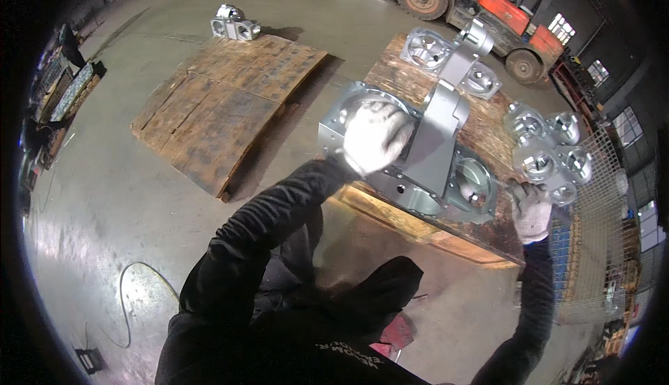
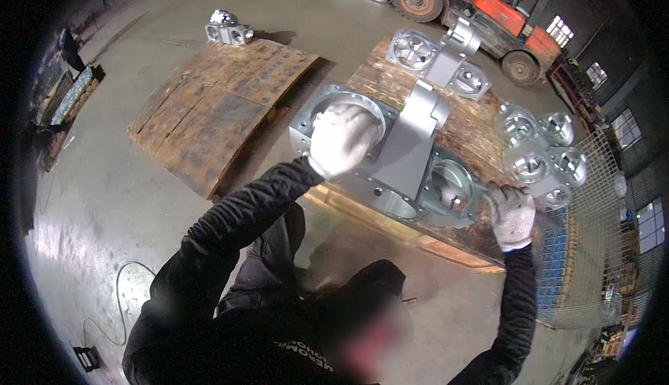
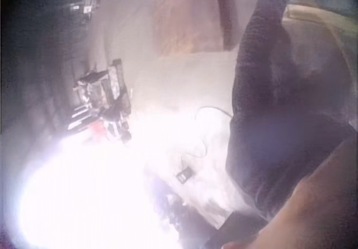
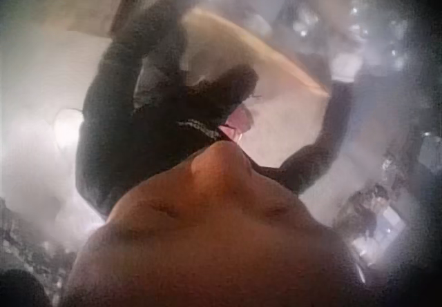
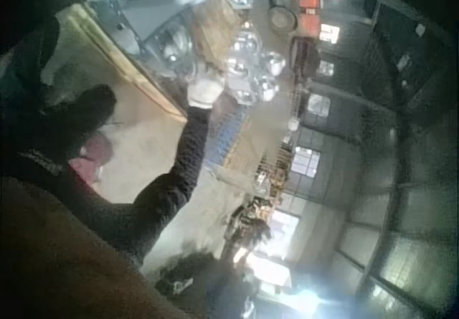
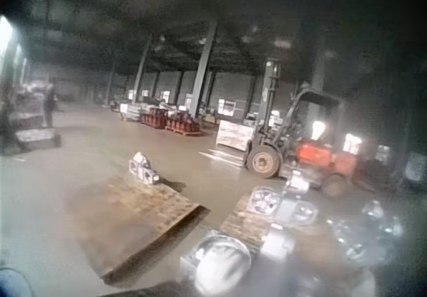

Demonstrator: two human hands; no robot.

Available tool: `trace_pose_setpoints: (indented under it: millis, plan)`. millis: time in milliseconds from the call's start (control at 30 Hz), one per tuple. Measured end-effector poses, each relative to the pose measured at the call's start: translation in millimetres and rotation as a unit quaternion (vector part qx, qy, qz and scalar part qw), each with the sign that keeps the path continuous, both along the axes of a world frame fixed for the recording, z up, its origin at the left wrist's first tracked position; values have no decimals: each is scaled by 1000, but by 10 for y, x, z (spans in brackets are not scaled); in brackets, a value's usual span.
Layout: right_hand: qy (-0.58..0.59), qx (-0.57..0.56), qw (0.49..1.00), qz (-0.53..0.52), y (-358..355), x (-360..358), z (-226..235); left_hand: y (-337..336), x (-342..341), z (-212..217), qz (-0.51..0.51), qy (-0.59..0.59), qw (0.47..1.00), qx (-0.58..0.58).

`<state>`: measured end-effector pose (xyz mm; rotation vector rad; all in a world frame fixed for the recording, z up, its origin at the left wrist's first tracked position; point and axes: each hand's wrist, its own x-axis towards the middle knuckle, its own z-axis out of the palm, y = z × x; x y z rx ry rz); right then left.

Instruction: The person deburrs and cleans a large machined metal part on a wooden workbench. They use a metal file to smooth edges and a hammer to tap the part, then wipe surfaces with a cloth. The part is rotated and repositioned multiple times to access different areas.

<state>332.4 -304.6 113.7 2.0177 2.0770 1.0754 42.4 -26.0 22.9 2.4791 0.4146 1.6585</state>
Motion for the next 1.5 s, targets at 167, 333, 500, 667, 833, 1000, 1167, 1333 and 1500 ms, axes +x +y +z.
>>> trace_pose_setpoints:
  millis: [167, 333, 500, 667, 833, 1000, 1167, 1333, 1500]
  plan:
    - [606, 127, 785, -24, 33, -1233, -164, -1215, -26, 31, -224, -91, 915, -323]
    - [636, 33, 767, -73, 123, -1853, -597, -1341, -268, -63, -396, -74, 764, -504]
    - [630, -20, 776, -17, 305, -2222, -808, -1269, -573, -296, -364, -99, 756, -534]
    - [678, -141, 721, 9, 125, -2411, -1389, -1085, -760, -379, -403, -218, 634, -623]
    - [795, -88, 600, 6, -39, -2907, -2030, -857, -1011, -494, -367, -187, 612, -675]
    - [788, 158, 594, 27, -53, -2982, -1861, -431, -1045, -300, -245, -56, 770, -587]
    - [529, 147, 833, -59, 517, -2099, -895, 173, -932, -132, 9, 35, 998, -46]
    - [281, 72, 953, -92, 1108, -1457, -407, 257, -690, -304, -1, 30, 999, 36]
    - [309, 29, 948, -73, 1300, -1343, -428, 309, -589, -404, 20, -10, 998, 60]
